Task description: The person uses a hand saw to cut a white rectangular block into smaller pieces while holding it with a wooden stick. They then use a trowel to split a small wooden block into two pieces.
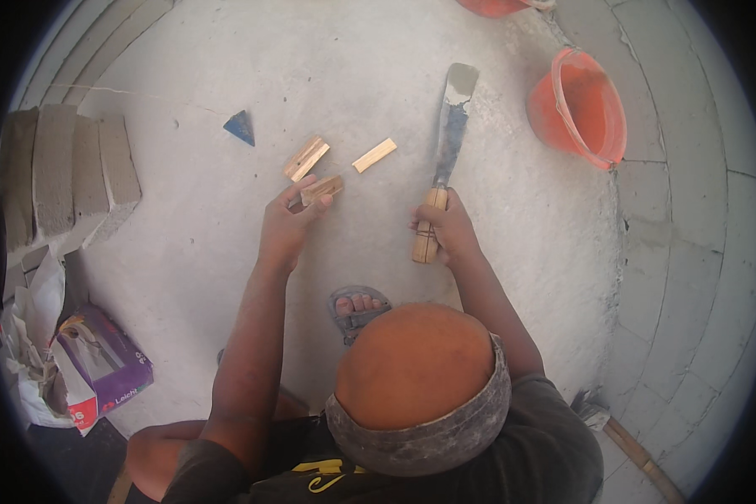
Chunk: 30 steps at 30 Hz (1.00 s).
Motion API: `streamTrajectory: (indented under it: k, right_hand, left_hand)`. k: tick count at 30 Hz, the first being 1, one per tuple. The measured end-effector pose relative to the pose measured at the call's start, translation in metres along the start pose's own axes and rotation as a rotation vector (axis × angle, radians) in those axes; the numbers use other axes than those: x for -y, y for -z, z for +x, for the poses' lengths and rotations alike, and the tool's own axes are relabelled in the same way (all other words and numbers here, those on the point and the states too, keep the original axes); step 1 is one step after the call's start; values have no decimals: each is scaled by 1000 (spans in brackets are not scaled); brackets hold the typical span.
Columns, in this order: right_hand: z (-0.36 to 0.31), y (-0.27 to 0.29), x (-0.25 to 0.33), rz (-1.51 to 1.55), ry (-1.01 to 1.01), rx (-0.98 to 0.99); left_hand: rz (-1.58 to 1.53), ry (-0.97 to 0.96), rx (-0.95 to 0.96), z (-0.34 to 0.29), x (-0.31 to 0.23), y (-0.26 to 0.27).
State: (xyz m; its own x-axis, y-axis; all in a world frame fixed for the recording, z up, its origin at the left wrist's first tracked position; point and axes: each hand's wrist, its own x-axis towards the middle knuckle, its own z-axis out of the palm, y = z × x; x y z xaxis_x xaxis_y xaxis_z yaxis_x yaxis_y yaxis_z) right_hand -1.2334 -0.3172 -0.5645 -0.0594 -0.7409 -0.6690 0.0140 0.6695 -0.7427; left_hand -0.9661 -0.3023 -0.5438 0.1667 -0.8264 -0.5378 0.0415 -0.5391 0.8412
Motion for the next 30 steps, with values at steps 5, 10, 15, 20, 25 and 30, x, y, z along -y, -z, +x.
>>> streamTrajectory:
  k: [5,10,15,20,25,30]
  right_hand:
    - [-20,-15,33,115,23,81]
    - [-46,-24,23,-80,25,-12]
    - [-67,-42,-25,-432,280,77]
    - [-79,-55,-12,-581,234,152]
    - [-80,-58,-4,-720,381,105]
    - [-77,-57,-7,-813,452,96]
  left_hand:
    - [103,-154,-258,1,6,-6]
    - [325,-311,-284,-7,6,-12]
    - [528,-628,-337,-3,19,-22]
    - [616,-707,-377,-4,15,-39]
    - [585,-724,-359,-5,18,-37]
    - [573,-749,-356,-4,21,-32]
